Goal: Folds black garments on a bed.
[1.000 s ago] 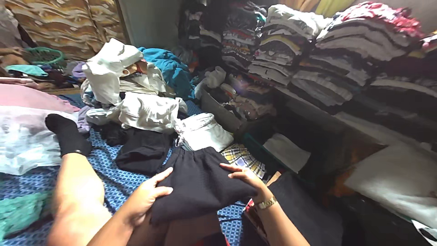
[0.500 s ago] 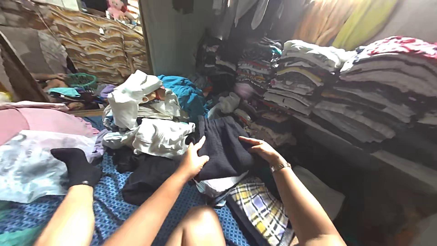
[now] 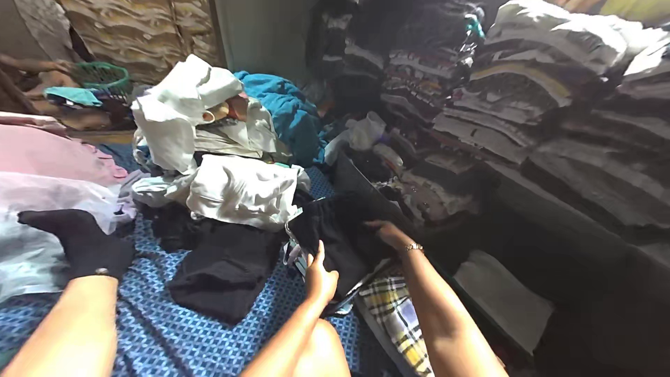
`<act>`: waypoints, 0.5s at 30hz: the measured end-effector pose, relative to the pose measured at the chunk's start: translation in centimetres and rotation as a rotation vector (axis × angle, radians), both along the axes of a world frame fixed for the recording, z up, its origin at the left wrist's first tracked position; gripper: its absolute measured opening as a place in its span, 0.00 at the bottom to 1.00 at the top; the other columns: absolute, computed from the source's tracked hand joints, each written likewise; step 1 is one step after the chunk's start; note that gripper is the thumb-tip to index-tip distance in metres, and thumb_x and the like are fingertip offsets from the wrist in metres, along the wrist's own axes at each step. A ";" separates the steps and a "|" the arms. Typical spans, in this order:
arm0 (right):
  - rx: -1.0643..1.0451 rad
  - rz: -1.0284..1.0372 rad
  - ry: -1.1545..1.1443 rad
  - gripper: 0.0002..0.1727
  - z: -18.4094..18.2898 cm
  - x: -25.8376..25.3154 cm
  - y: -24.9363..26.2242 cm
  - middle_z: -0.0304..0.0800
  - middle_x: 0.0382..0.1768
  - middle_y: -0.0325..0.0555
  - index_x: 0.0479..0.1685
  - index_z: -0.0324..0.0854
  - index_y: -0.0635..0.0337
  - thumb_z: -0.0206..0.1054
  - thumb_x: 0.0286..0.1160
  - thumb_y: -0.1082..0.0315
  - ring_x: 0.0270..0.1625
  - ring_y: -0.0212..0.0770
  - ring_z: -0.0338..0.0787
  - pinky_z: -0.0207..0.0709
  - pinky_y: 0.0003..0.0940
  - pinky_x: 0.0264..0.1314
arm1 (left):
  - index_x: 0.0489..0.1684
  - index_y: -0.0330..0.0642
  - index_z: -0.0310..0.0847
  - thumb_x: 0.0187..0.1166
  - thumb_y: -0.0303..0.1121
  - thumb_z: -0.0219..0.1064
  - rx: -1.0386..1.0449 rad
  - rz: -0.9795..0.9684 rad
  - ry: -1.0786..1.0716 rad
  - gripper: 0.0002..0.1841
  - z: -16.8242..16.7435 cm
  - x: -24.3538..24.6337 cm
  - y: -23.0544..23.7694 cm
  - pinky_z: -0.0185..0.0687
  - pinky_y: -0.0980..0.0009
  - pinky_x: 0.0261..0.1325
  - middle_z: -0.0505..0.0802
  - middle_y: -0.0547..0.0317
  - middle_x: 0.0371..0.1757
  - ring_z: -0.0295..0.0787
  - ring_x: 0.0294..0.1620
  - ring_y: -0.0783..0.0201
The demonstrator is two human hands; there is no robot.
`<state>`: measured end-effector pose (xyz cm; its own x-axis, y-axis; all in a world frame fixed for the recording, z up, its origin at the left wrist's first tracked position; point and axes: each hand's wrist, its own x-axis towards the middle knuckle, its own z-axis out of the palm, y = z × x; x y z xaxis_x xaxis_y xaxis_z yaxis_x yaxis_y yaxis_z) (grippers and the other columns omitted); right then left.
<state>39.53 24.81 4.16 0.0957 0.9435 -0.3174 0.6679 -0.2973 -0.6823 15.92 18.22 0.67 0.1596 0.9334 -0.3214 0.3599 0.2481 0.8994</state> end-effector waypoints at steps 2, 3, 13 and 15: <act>0.011 0.013 -0.031 0.31 1.1 0.7 0.5 0.75 0.82 0.50 0.78 0.78 0.57 0.54 0.75 0.86 0.84 0.45 0.73 0.67 0.46 0.84 | 0.97 0.50 0.43 0.69 0.20 0.73 -0.015 0.009 -0.040 0.52 0.8 0.4 -0.3 0.68 0.51 0.82 0.55 0.30 0.91 0.62 0.88 0.40; 0.006 0.016 -0.037 0.31 1.1 1.1 0.7 0.74 0.83 0.49 0.79 0.77 0.57 0.54 0.76 0.86 0.84 0.45 0.72 0.66 0.46 0.84 | 0.97 0.49 0.43 0.68 0.20 0.74 -0.025 0.017 -0.045 0.53 0.5 0.5 -0.3 0.68 0.51 0.82 0.56 0.30 0.91 0.62 0.88 0.40; 0.026 0.005 -0.091 0.31 -1.3 1.9 0.8 0.73 0.83 0.53 0.79 0.77 0.58 0.52 0.76 0.87 0.85 0.50 0.71 0.66 0.50 0.84 | 0.97 0.50 0.44 0.68 0.18 0.74 -0.056 -0.040 0.025 0.53 -0.5 0.0 -0.8 0.69 0.52 0.82 0.54 0.29 0.92 0.61 0.88 0.38; 0.039 0.025 -0.214 0.30 -1.0 1.4 0.8 0.76 0.81 0.55 0.77 0.79 0.58 0.53 0.76 0.86 0.84 0.53 0.73 0.66 0.53 0.85 | 0.95 0.49 0.49 0.69 0.22 0.75 -0.034 -0.010 0.074 0.50 -0.3 0.0 -1.2 0.68 0.51 0.83 0.47 0.30 0.93 0.56 0.91 0.37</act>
<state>40.89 25.65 3.14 0.1337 0.9575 -0.2556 0.8054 -0.2553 -0.5349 15.93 17.00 0.33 0.1437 0.9203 -0.3640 0.4277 0.2739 0.8614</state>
